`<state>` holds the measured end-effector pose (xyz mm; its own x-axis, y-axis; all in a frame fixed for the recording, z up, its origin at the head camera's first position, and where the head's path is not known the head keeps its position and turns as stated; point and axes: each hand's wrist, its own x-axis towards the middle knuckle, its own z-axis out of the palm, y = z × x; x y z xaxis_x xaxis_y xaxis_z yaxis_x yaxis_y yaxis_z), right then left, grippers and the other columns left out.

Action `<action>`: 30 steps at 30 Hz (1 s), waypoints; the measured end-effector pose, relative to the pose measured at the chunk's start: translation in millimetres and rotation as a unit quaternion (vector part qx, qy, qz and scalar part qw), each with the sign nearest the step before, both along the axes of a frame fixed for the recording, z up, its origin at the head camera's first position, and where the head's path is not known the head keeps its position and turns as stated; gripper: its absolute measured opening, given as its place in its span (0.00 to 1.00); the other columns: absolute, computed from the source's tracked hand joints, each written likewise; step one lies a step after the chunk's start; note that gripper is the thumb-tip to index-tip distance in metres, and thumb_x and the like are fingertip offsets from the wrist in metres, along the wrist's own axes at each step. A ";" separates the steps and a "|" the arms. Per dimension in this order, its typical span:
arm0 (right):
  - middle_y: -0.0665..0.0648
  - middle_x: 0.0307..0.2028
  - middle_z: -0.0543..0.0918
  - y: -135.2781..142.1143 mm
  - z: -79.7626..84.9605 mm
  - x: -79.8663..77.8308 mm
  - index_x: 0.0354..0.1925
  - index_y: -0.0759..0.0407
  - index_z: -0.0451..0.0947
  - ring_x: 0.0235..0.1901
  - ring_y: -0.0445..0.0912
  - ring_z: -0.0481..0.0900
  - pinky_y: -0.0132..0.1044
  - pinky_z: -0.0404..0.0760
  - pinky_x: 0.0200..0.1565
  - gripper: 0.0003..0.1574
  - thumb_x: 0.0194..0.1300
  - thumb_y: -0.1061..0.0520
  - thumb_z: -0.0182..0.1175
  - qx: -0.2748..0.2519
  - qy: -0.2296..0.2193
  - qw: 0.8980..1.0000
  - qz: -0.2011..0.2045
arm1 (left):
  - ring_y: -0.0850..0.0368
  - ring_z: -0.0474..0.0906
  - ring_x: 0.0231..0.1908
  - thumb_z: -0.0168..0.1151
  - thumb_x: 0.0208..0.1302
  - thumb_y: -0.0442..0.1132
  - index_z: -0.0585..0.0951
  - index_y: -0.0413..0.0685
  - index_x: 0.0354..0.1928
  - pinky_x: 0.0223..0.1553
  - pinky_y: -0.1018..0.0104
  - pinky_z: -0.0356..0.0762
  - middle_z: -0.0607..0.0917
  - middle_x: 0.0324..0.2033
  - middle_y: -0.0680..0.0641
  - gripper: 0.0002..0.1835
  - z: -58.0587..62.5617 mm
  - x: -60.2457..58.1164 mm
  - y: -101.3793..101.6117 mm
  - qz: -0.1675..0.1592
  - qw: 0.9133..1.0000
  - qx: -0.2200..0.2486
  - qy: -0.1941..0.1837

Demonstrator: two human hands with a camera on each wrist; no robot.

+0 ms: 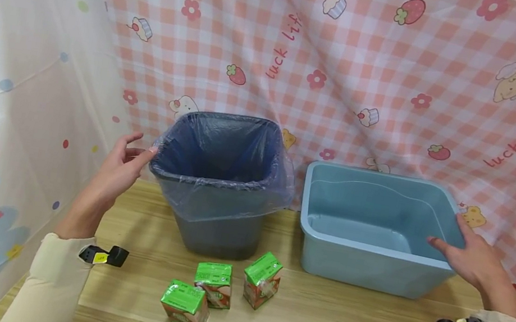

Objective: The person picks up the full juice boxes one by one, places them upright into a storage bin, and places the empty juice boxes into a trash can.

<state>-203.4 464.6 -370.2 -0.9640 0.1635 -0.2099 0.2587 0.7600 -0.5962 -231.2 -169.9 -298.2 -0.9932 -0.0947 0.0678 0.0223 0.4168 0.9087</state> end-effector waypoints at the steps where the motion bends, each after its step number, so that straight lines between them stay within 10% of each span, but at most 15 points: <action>1: 0.84 0.69 0.28 0.1 0.1 0.0 0.73 0.53 0.14 0.64 0.85 0.40 0.80 0.55 0.54 0.69 0.65 0.22 0.47 0.002 0.000 1.000 -0.002 | 0.45 0.67 0.62 0.54 0.70 0.60 0.51 0.55 0.77 0.59 0.51 0.68 0.68 0.64 0.38 0.41 0.3 2.7 0.7 0.010 1.000 0.008 0.010; 15: 0.83 0.70 0.28 3.1 1.3 2.0 0.74 0.51 0.15 0.63 0.85 0.41 0.80 0.54 0.54 0.71 0.62 0.20 0.49 0.009 0.000 1.000 -0.014 | 0.57 0.71 0.44 0.59 0.71 0.47 0.70 0.48 0.64 0.43 0.67 0.68 0.78 0.48 0.48 0.23 10.5 51.0 29.7 0.016 0.985 0.030 0.171; 30: 0.84 0.69 0.28 3.7 4.4 0.2 0.73 0.49 0.14 0.62 0.85 0.45 0.80 0.59 0.52 0.73 0.61 0.22 0.53 -0.013 -0.020 1.000 0.004 | 0.52 0.77 0.43 0.65 0.66 0.40 0.76 0.49 0.59 0.43 0.54 0.77 0.82 0.46 0.47 0.20 -18.8 65.1 95.3 -0.272 0.941 -0.079 0.186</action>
<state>-203.2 468.2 -365.8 -0.9563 0.1491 -0.2515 0.2756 0.7468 -0.6052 -166.1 -74.6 -317.0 -0.7968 0.4604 0.3913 0.5755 0.3811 0.7235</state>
